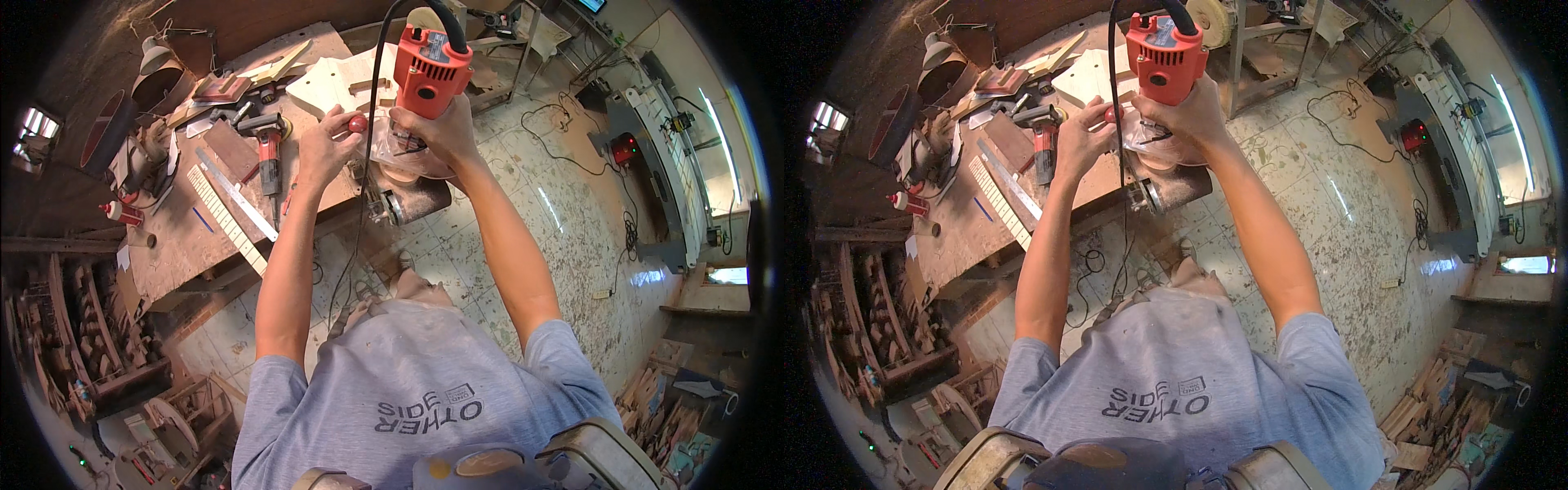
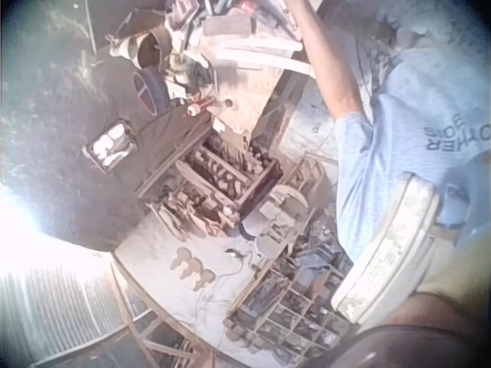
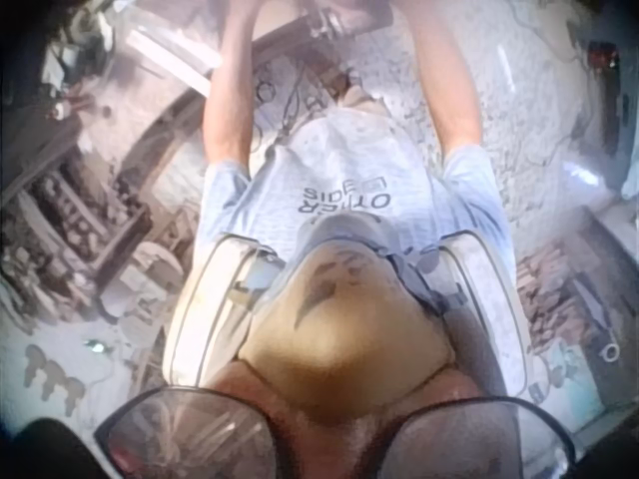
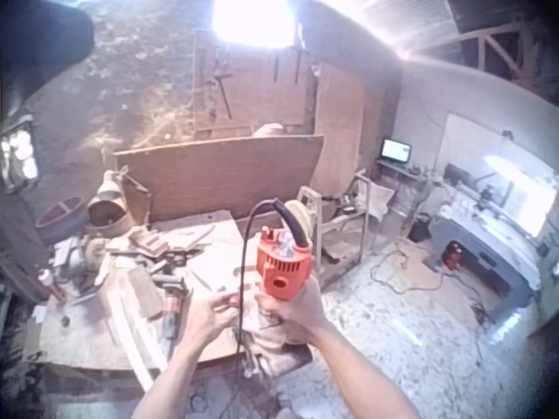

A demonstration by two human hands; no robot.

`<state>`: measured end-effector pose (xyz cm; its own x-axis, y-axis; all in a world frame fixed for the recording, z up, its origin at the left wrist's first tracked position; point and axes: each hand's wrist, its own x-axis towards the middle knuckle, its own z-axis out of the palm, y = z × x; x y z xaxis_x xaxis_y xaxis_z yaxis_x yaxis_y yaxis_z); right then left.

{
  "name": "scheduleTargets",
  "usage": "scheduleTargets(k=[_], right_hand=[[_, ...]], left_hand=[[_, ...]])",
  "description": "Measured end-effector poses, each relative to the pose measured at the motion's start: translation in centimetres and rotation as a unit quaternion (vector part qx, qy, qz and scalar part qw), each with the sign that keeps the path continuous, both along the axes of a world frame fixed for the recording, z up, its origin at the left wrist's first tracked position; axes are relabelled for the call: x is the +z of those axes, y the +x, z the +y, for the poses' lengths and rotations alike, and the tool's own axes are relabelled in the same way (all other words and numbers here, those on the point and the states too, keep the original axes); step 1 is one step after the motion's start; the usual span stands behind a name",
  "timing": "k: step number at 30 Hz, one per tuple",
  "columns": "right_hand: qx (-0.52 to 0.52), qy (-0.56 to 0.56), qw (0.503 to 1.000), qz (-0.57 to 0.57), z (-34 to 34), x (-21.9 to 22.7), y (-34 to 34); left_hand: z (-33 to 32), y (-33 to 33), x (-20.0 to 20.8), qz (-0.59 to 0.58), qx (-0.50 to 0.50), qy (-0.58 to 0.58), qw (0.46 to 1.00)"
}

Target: The person routes a wooden guitar body using a hand-held router, following the template edges while holding the body on a workbench.

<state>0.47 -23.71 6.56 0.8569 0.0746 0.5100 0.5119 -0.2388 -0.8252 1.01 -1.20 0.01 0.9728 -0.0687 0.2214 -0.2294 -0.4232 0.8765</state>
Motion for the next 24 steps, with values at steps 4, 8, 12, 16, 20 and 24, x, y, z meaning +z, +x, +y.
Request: scheduleTargets(k=[4, 8, 12, 16, 20, 24], right_hand=[[-0.004, 0.011, 1.000, -0.006, 0.9, 0.5, -1.9], [-0.011, 0.014, 1.000, 0.007, 1.1, 1.0, -3.3], [-0.024, 0.015, 1.000, 0.010, 1.0, 0.9, -4.0], [-0.031, -0.004, 0.999, -0.021, -0.2, 0.5, -3.1], [-0.026, -0.029, 0.999, 0.023, 0.4, 1.6, -2.6], [-0.019, 0.028, 0.999, 0.013, 1.5, 0.6, -2.1]], left_hand=[[1.0, 0.5, -1.0, -0.018, -0.033, -0.025, 0.999], [1.0, -0.1, -0.3, 0.034, -0.055, -0.058, 0.996], [1.3, 0.1, -0.5, 0.034, -0.081, -0.071, 0.994], [0.5, 0.2, -0.2, 0.020, -0.069, -0.042, 0.997], [0.5, 0.6, -0.6, 0.013, -0.051, -0.057, 0.997], [0.8, 0.6, -0.9, 0.025, -0.046, -0.083, 0.995]])
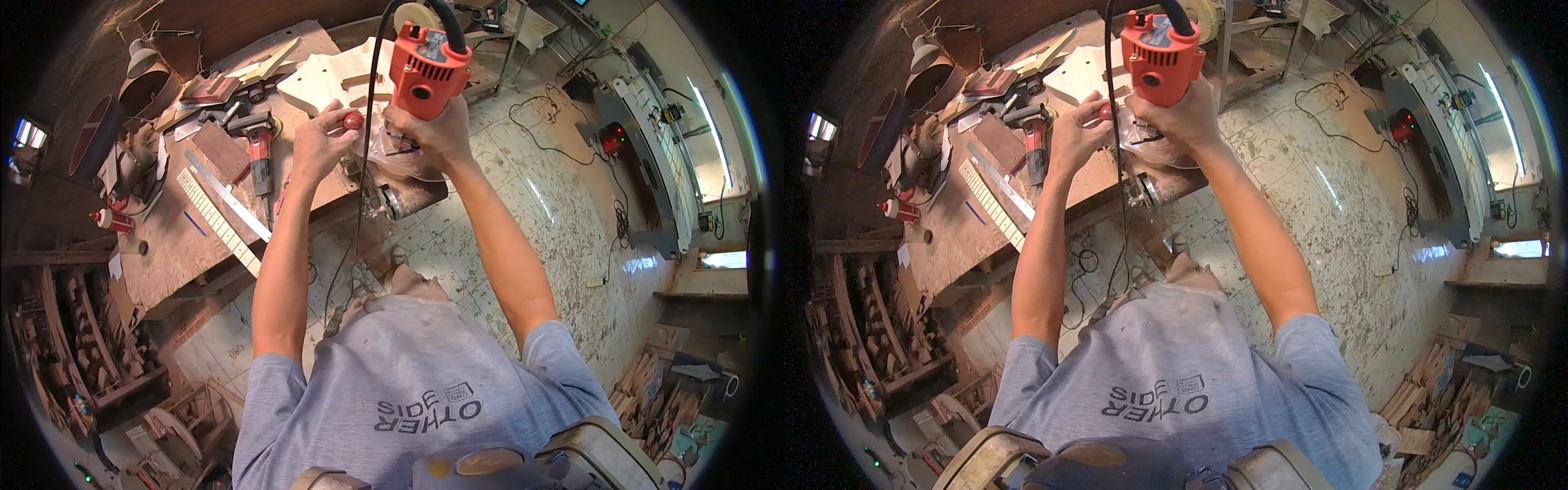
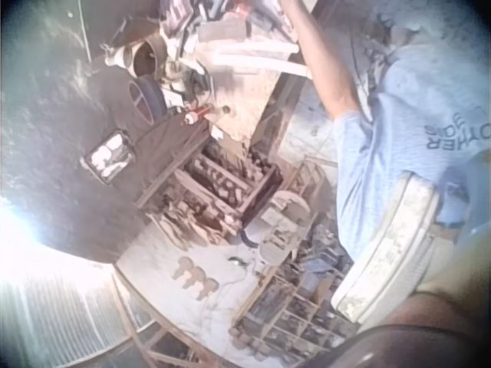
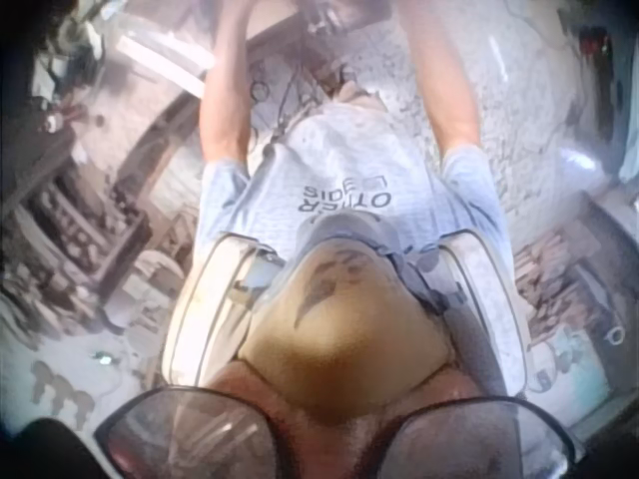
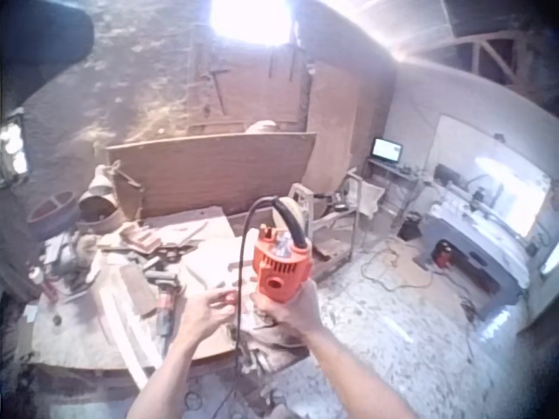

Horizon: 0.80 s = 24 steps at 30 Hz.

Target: The person routes a wooden guitar body using a hand-held router, following the template edges while holding the body on a workbench.

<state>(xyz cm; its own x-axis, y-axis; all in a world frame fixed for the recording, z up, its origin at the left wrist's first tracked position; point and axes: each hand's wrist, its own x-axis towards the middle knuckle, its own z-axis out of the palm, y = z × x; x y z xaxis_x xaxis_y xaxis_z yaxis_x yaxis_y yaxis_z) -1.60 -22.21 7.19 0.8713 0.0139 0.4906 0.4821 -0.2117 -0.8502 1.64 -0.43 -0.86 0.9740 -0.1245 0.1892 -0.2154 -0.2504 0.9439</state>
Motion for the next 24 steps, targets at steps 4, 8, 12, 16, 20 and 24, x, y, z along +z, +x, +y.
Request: scheduleTargets(k=[4, 8, 12, 16, 20, 24], right_hand=[[-0.009, -0.004, 1.000, -0.005, 0.4, -0.4, -0.9], [-0.018, -0.012, 1.000, -0.005, 0.2, 0.2, -2.4], [-0.017, -0.004, 1.000, -0.007, 0.5, 0.1, -2.1], [-0.041, -0.019, 0.999, -0.028, 1.3, -0.4, -0.4], [-0.027, -0.014, 0.999, -0.026, 1.4, -0.2, 0.5], [-0.030, -0.024, 0.998, -0.044, 1.0, -0.1, 0.0]], left_hand=[[0.5, -0.1, -0.2, 0.005, -0.025, -0.012, 1.000], [0.5, -0.3, 0.0, 0.018, -0.049, -0.007, 0.999], [0.4, -0.3, -0.1, 0.028, -0.039, -0.038, 0.998], [0.4, 0.5, -0.7, 0.013, 0.003, 0.004, 1.000], [0.3, 0.8, -1.1, -0.011, 0.049, 0.031, 0.998], [0.3, 0.2, -0.1, 0.013, 0.010, 0.022, 1.000]])
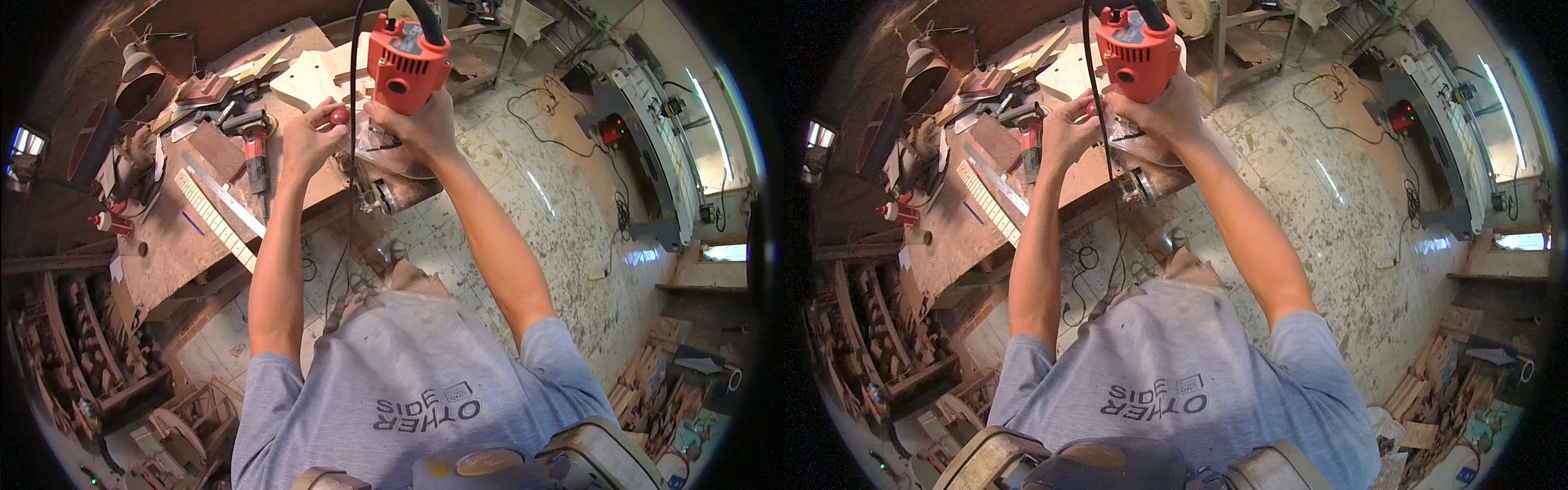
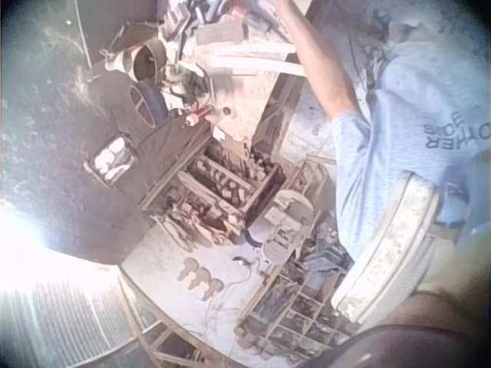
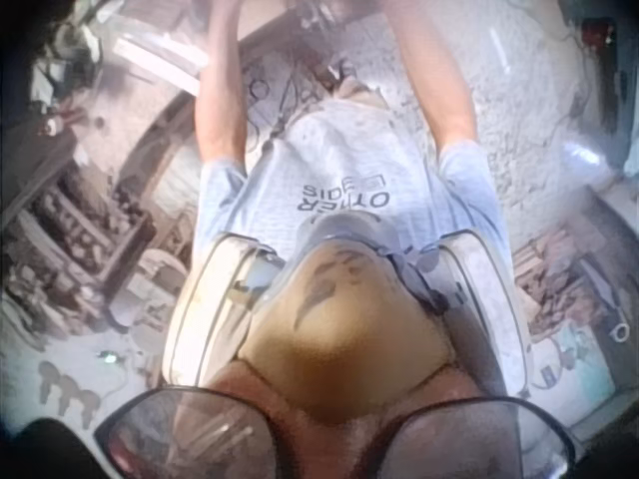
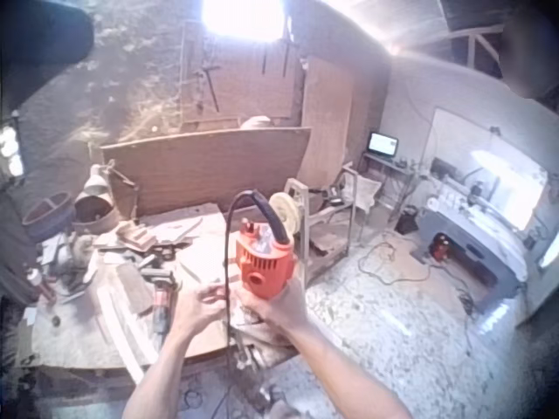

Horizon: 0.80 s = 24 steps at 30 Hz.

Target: The person routes a wooden guitar body using a hand-held router, following the template edges while holding the body on a workbench.

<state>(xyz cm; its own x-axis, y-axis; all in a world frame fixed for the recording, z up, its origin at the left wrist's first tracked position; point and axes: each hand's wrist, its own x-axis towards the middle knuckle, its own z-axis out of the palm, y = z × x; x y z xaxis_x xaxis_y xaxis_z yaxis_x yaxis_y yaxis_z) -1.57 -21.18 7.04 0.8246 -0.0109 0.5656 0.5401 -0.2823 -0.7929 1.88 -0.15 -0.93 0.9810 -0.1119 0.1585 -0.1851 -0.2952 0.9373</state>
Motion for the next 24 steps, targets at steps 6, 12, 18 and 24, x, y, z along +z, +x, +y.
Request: scheduleTargets(k=[6, 12, 18, 24], right_hand=[[0.006, 0.037, 0.998, 0.052, -0.2, 0.5, -2.7], [-0.016, 0.029, 0.999, 0.002, 1.1, -0.1, -1.5], [-0.009, -0.001, 1.000, 0.005, 1.0, -0.4, 0.9], [0.005, 0.012, 1.000, 0.019, 0.4, 0.2, -1.6]], left_hand=[[0.3, -0.5, 0.0, 0.024, -0.064, -0.065, 0.996], [0.8, 0.0, -0.6, 0.031, -0.027, -0.067, 0.997], [0.1, 0.0, 0.4, 0.039, 0.038, -0.016, 0.998], [0.5, -0.2, -0.8, 0.011, -0.037, -0.106, 0.994]])
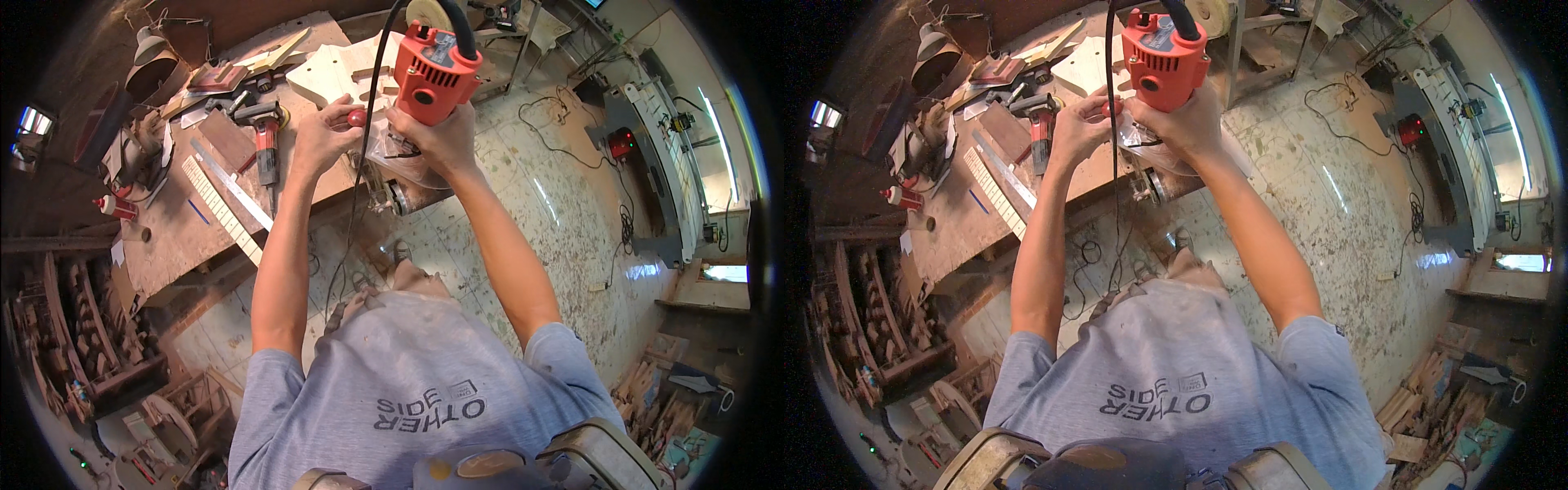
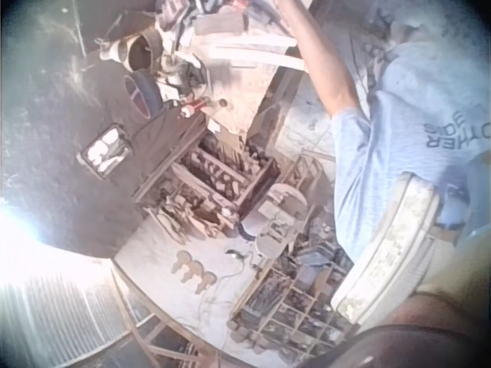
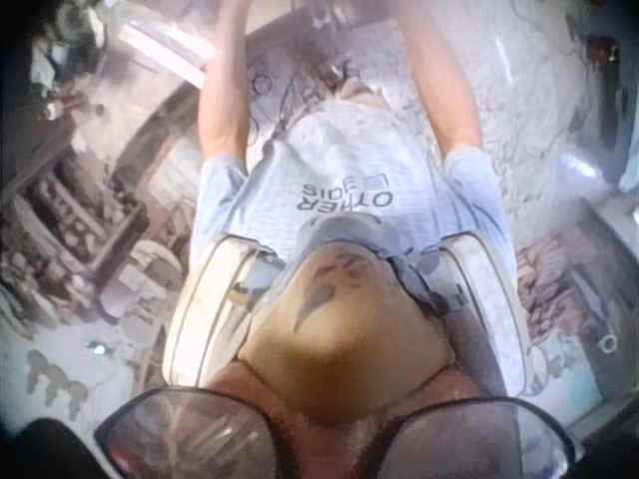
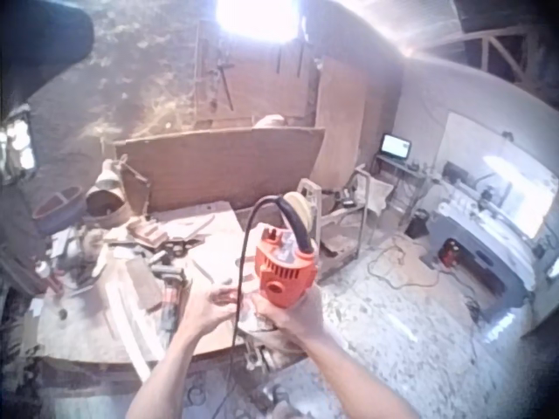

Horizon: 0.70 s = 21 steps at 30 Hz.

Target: The person routes a wooden guitar body using a hand-held router, following the template edges while holding the body on a workbench.

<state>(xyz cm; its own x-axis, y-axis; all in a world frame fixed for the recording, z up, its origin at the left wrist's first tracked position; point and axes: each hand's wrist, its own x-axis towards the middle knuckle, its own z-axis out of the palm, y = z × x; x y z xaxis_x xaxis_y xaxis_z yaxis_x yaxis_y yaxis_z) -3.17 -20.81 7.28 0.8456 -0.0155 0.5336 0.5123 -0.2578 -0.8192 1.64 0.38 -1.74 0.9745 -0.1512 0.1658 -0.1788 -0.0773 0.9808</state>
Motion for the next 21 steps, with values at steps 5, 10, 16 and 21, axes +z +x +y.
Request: scheduleTargets(k=[5, 10, 16, 21], right_hand=[[0.008, 0.024, 0.999, 0.029, -0.6, 0.0, -0.6], [0.001, -0.013, 1.000, -0.004, -0.1, -0.2, 2.2], [0.006, -0.033, 0.999, 0.012, -0.9, 0.2, 1.8], [0.002, -0.008, 1.000, -0.001, 0.1, -0.1, 0.9]], left_hand=[[-0.2, -0.3, 0.1, -0.014, -0.005, 0.026, 1.000], [-0.3, 0.6, 0.0, 0.020, 0.054, 0.045, 0.997], [-0.4, -0.2, 0.8, 0.008, 0.036, 0.075, 0.996], [0.4, 0.3, -0.3, 0.006, 0.023, 0.058, 0.998]])
